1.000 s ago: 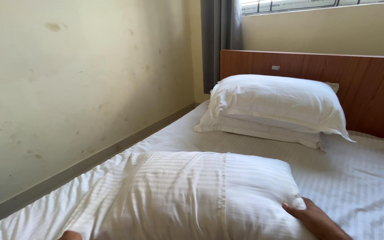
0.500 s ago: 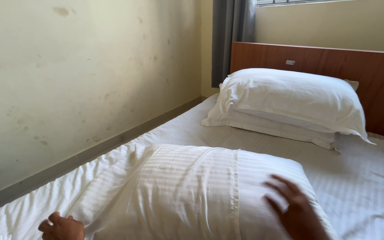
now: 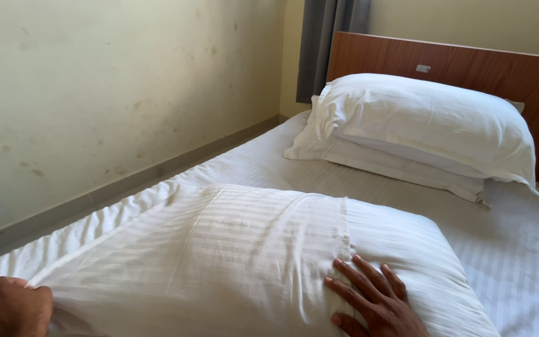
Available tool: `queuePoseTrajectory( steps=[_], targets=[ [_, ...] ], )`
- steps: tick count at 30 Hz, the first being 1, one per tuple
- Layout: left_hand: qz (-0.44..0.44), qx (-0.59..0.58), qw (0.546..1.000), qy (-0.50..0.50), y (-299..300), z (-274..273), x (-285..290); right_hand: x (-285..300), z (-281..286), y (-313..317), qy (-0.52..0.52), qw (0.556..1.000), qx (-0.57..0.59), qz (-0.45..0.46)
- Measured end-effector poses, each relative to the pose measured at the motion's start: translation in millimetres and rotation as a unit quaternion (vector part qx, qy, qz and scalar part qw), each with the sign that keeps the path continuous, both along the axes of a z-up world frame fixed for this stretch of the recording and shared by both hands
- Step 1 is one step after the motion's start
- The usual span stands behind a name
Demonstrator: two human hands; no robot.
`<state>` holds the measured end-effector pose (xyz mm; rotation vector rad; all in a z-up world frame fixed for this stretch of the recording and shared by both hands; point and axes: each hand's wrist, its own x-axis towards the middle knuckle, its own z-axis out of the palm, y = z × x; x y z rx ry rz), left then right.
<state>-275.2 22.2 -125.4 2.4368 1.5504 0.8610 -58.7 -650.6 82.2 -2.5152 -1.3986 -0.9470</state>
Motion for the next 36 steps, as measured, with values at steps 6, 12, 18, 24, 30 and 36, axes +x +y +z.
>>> queuePoseTrajectory(
  steps=[6,12,18,24,30,36],
  targets=[
    [-0.051,-0.011,0.998,0.034,7,77,78,-1,4,0,0.046,0.999,-0.012,-0.008],
    [-0.103,-0.024,0.992,0.062,-25,134,175,5,-11,0,-0.02,1.0,0.014,-0.011],
    [-0.14,-0.143,0.949,0.243,-54,166,235,21,-44,-2,-0.071,0.992,0.024,-0.103],
    [-0.178,-0.014,0.955,0.237,-33,151,247,17,-39,1,-0.094,0.991,0.031,-0.085],
    [-0.032,0.323,0.938,0.122,-61,149,209,14,-37,4,-0.084,0.99,0.043,-0.103],
    [-0.164,0.025,0.978,0.124,-51,129,169,12,-36,4,-0.072,0.99,0.045,-0.112]
  ],
)
